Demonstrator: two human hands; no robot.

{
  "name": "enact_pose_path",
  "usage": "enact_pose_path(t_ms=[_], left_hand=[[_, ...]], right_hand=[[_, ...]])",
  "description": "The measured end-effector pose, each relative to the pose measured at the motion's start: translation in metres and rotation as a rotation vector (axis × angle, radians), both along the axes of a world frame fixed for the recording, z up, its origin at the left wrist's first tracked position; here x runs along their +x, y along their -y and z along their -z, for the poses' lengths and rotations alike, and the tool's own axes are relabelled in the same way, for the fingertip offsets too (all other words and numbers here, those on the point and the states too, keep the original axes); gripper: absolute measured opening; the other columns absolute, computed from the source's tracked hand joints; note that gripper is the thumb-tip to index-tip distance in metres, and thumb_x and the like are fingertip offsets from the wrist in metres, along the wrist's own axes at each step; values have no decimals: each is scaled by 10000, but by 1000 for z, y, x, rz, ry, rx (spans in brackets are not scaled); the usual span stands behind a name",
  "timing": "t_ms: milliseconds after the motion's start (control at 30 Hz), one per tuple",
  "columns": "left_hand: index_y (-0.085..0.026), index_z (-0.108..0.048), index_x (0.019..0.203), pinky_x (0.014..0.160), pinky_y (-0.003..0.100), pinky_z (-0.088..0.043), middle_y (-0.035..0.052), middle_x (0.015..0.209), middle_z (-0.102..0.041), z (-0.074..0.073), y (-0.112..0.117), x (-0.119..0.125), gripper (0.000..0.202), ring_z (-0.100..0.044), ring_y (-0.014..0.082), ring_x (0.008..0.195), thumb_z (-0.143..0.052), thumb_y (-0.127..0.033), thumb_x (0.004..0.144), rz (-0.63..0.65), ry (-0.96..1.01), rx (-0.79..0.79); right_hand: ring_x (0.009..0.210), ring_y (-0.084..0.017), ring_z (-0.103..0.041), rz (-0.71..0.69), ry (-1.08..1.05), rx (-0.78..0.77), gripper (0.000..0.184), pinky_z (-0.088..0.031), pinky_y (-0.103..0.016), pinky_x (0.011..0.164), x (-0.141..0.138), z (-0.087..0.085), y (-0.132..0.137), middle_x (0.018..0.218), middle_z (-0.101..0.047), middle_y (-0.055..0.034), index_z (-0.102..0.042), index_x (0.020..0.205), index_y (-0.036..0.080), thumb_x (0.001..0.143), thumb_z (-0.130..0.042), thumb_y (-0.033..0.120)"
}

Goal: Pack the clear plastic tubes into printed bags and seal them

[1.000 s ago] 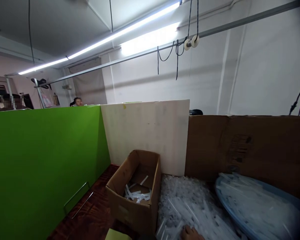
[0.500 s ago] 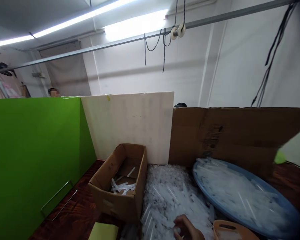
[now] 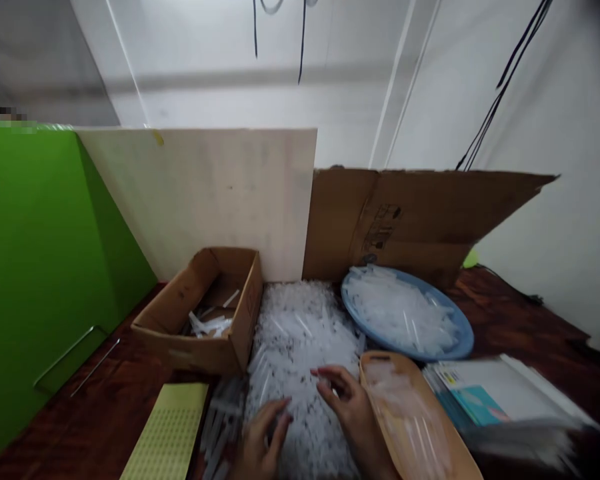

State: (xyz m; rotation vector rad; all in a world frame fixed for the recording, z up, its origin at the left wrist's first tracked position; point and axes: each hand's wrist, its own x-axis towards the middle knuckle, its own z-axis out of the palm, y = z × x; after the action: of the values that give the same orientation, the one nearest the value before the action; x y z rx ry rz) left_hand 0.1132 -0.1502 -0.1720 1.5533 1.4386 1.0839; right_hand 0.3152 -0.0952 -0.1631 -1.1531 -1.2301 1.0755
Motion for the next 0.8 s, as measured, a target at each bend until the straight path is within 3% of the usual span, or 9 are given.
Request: enact_pose_path(t_ms=[67, 167, 333, 400, 533, 800], left_hand=[[-266, -710, 1216, 1044, 452, -518, 84, 1264, -712, 1, 1, 0, 346, -656, 279, 1177, -549, -444, 966, 14, -15, -4], [-245, -695, 1231, 1031, 433, -521, 89, 1257, -713, -3, 3, 1, 349, -662, 258, 1166, -515, -426, 993, 62, -28, -27], [-232, -682, 1244, 986, 402, -540, 101, 1261, -705, -7, 4, 3, 345, -676, 251, 1132, -514, -412, 1002, 86, -20, -31], [-235, -689, 1231, 1002, 408, -526, 98, 1255, -707, -6, 3, 3, 331, -661, 254, 1156, -521, -403, 1001, 85, -31, -15], [-241, -689, 1226, 1018, 408, -508, 87, 1229, -716, -8, 1, 2, 314, -660, 247, 1148, -524, -389, 1003, 77, -53, 5], [-241, -679, 1234, 1027, 390, -496, 80, 1239, -711, -5, 2, -3, 310, -644, 240, 1181, -523, -380, 1004, 67, -78, 4]], right_hand=[[1109, -333, -678, -23, -98, -41, 401, -517, -467, 962, -4, -5, 5, 1131, -755, -154, -706, 1132, 204, 860, -729, 497], [1136, -304, -664, -15, -129, -47, 335, -471, -458, 1024, -6, -1, 9, 1169, -745, -132, -703, 1086, 212, 908, -686, 495], [1157, -299, -653, -83, -159, -46, 232, -491, -421, 981, -6, 8, 12, 1218, -726, -127, -660, 976, 212, 878, -745, 404], [1129, -300, -659, -28, -53, -15, 187, -487, -421, 974, -6, 9, 13, 1179, -736, -117, -671, 920, 212, 886, -729, 387], [919, -283, -691, 95, 256, 29, 150, -498, -397, 879, -4, 7, 13, 897, -755, -75, -710, 870, 209, 926, -670, 342], [897, -275, -645, 82, 619, 202, 161, -486, -389, 814, 4, 4, 16, 910, -710, -77, -691, 924, 198, 950, -542, 141]])
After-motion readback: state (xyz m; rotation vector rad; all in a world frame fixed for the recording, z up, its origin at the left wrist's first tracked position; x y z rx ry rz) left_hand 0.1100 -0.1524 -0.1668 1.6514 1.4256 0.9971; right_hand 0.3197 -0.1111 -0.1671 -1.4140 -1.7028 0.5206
